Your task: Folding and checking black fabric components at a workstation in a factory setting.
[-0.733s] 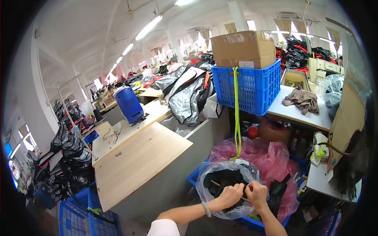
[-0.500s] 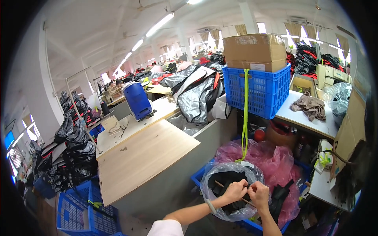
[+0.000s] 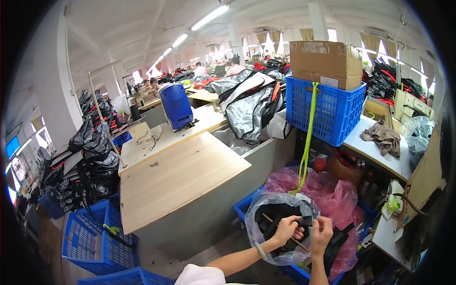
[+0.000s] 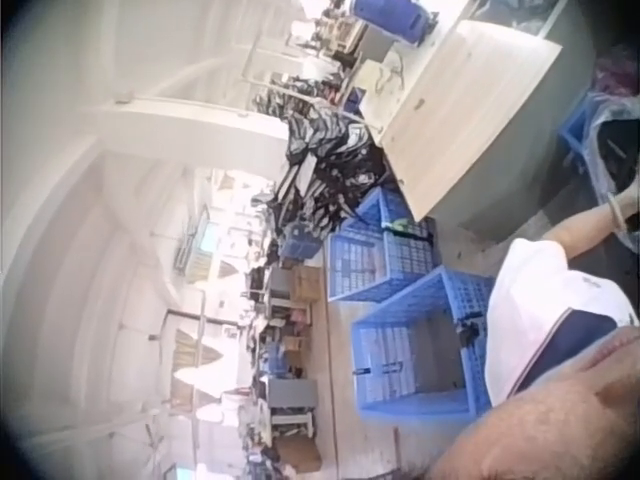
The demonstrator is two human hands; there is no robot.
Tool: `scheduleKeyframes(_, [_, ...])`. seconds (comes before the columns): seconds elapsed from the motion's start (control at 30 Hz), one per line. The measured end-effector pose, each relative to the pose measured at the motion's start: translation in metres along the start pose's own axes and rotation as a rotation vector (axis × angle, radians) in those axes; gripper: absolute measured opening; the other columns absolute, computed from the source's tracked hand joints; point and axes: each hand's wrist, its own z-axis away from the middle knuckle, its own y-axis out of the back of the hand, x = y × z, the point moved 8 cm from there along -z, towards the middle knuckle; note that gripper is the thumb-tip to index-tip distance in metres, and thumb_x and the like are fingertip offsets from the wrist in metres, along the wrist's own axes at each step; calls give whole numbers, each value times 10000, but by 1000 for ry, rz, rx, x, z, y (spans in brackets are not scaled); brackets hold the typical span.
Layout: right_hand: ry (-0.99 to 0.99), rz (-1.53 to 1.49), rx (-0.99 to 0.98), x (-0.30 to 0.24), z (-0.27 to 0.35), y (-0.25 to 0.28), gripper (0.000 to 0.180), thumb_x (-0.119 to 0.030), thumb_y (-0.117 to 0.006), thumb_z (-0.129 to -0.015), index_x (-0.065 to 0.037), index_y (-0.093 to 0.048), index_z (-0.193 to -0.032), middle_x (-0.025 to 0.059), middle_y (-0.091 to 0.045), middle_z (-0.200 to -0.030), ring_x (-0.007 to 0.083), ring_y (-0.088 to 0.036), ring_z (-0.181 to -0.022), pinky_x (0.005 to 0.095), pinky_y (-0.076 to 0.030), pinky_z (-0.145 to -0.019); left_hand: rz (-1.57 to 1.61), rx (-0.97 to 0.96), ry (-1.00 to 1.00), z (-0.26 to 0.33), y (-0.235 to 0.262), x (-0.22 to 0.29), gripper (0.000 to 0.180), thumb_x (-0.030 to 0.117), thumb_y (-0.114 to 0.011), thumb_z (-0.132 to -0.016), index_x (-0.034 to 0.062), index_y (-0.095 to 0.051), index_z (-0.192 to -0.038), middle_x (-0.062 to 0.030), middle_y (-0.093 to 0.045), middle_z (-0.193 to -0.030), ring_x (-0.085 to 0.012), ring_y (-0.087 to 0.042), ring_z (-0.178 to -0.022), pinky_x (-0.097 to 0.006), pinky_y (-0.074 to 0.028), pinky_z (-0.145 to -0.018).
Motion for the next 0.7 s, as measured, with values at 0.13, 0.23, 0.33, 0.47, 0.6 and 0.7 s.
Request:
scheduleKeyframes(0.13, [143,142,-58,17,8,-6,87,-18,-590,-804,39,-595,-869,120,-585,-823,220,-589,-737,299,-455,-675,90,-29,-16,10,-12,7,331,22,-379,-899,-27,-500,-1203,-132,-642,-826,-175,-645,-629,-270,-552,-567])
scheduleKeyframes(0.23, [76,105,-13,20,12,0,96,1,-590,-784,32,-589,-875,141,-582,-844,263,-589,-755,341,-461,-671,133,-54,-30,16,-24,5,328,21,-385,-904,-23,-500,-1208,-128,-642,-837,-174,-647,-646,-267,-553,-583])
scheduleKeyframes(0.33, [-215,-125,-33,59,11,4,99,-12,-628,-775,43,-587,-847,114,-619,-908,181,-606,-744,285,-487,-651,137,-66,-67,20,-33,1,326,16,-392,-906,-15,-509,-1208,-122,-642,-841,-172,-648,-650,-263,-553,-596])
scheduleKeyframes(0.47, [-597,-755,-38,90,21,-8,86,-53,-623,-787,7,-606,-845,84,-641,-872,147,-613,-735,278,-524,-613,-107,-51,-164,25,-29,8,341,-30,-398,-881,5,-553,-1183,-110,-640,-836,-163,-643,-637,-248,-547,-610])
scheduleKeyframes(0.6, [-947,-1170,-81,88,35,-13,82,-47,-575,-783,-2,-622,-833,94,-643,-882,192,-625,-755,377,-553,-680,-647,-20,-663,40,-40,41,405,-104,-402,-825,53,-610,-1136,-67,-614,-842,-104,-616,-638,-221,-515,-585])
scheduleKeyframes(0.7, [-777,-907,-230,70,31,-6,135,-41,-616,-752,28,-641,-866,114,-638,-988,182,-623,-839,367,-551,-707,-480,-59,-521,31,-30,46,398,-121,-391,-820,47,-646,-1074,-43,-579,-810,-77,-588,-626,-197,-478,-556])
